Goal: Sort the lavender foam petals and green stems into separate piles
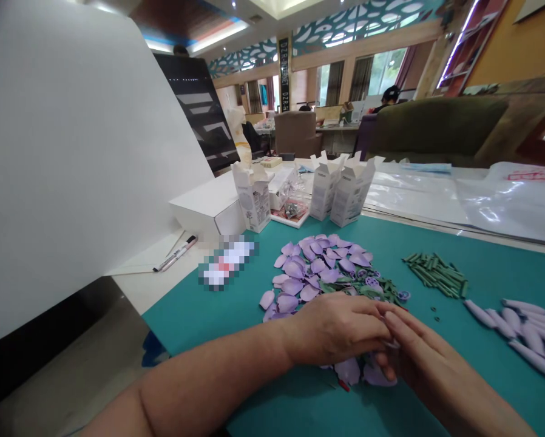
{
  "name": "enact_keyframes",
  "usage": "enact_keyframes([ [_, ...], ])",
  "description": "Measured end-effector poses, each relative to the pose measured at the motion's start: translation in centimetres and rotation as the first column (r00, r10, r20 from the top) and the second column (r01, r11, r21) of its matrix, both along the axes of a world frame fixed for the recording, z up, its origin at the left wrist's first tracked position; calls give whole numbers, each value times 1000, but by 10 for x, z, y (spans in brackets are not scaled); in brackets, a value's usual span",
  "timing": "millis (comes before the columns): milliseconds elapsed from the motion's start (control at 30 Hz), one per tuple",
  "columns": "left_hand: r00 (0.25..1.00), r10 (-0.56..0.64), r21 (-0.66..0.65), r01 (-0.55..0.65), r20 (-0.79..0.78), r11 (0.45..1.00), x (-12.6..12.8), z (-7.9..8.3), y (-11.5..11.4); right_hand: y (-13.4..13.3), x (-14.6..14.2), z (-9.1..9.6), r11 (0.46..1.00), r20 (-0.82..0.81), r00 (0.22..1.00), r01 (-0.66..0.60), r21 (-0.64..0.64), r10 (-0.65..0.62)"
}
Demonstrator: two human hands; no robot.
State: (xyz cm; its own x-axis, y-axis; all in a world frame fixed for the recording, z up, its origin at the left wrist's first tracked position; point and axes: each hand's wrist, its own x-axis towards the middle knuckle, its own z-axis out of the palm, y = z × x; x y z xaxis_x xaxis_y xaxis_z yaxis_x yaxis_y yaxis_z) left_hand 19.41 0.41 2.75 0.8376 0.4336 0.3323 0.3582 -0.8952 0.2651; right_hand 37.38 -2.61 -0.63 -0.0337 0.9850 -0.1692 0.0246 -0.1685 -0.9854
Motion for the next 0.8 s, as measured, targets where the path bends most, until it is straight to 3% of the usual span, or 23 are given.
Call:
enact_keyframes([
  [133,993,17,-134,-1,116,991,2,0,-1,1,-2,12,993,-162,986,-58,-104,41],
  [233,956,136,-262,-66,260,963,-1,0,4,5,3,20,993,-212,976,-74,-91,54],
  [333,921,236,-286,-147,310,947,-6,-3,15,11,13,25,993,-276,961,-15,-113,-17],
  [467,981,180,-155,-167,75,974,-6,-9,22,18,26,25,990,-355,927,86,-111,-121],
  [600,965,167,6,-169,-201,986,1,-17,17,23,29,21,989,-360,922,116,-88,-140],
  [800,929,254,78,-242,-268,967,2,-16,16,22,26,20,994,-302,947,99,-53,-110],
])
